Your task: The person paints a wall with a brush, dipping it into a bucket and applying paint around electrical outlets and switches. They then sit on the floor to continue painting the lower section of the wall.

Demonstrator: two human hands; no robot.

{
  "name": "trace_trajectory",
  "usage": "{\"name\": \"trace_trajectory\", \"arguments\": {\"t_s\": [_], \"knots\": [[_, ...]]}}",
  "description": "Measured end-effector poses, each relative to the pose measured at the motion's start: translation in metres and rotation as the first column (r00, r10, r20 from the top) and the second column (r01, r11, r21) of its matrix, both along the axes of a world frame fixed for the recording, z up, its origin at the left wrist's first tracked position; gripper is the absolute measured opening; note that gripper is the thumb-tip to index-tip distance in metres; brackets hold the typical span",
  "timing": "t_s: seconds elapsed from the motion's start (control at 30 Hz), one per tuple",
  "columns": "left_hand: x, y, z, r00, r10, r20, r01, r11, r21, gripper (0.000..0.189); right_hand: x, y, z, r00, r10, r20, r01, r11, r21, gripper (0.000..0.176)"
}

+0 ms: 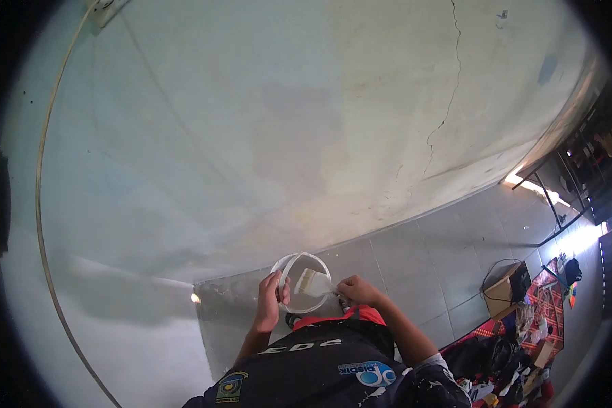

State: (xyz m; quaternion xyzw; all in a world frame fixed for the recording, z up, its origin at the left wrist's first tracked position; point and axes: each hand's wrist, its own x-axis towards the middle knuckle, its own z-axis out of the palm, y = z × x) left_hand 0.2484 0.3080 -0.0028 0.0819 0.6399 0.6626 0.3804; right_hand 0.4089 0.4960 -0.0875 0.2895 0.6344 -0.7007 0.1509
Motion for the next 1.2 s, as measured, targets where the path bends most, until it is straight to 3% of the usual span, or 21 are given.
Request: {"name": "trace_trajectory", "arguments": {"t_s": [0.1,0.17,0.3,0.5,0.77,0.83,0.93,0.97,1.03,1.13,1.2], "knots": [[-0.002,-0.002,0.0,1.0,-0.009,-0.015,0.009,1.0,-0.019,0.034,0.004,0.0,-0.012,0.998,0.049,-0.048,-0.045,0.995,0.086,0.029],[-0.003,-0.002,0.0,0.999,-0.029,-0.041,0.028,0.999,-0.031,0.036,0.007,0.001,-0.013,0.995,-0.016,-0.099,0.012,0.999,-0.036,0.028],[0.0,0.001,0.009,1.0,0.016,0.008,-0.016,1.0,-0.02,0.034,0.013,0.002,-0.009,0.996,0.002,-0.091,-0.005,0.999,-0.032,0.028],[-0.002,0.003,0.006,1.0,0.02,-0.018,-0.02,1.0,-0.008,0.035,0.023,0.004,-0.006,0.955,-0.277,-0.101,0.243,0.934,-0.262,0.025],[-0.003,0.001,0.004,0.998,-0.02,-0.059,0.019,0.999,-0.03,0.035,0.03,0.005,-0.021,0.883,-0.414,-0.22,0.25,0.812,-0.528,0.028],[-0.004,-0.001,0.0,0.997,-0.014,-0.073,0.011,0.999,-0.041,0.033,0.026,0.006,-0.013,0.816,-0.559,-0.146,0.345,0.675,-0.653,0.027],[-0.004,0.002,0.004,0.998,-0.006,-0.063,0.004,0.999,-0.034,0.032,0.019,0.03,0.015,0.728,-0.648,-0.224,0.354,0.636,-0.686,0.024],[-0.008,0.0,-0.004,0.995,-0.018,-0.096,0.015,0.999,-0.036,0.033,0.014,0.044,0.023,0.713,-0.65,-0.261,0.348,0.652,-0.674,0.024],[-0.008,-0.001,-0.008,0.996,-0.004,-0.091,0.002,1.0,-0.016,0.033,0.009,0.063,0.035,0.557,-0.75,-0.358,0.521,0.651,-0.552,0.019],[-0.008,-0.004,-0.009,0.997,0.019,-0.076,-0.021,0.999,-0.027,0.033,-0.002,0.091,0.093,0.422,-0.783,-0.458,0.653,0.612,-0.446,0.016],[-0.008,-0.006,-0.012,0.996,0.024,-0.083,-0.027,0.999,-0.032,0.033,-0.006,0.112,0.126,0.359,-0.764,-0.537,0.656,0.615,-0.437,0.02]]}}
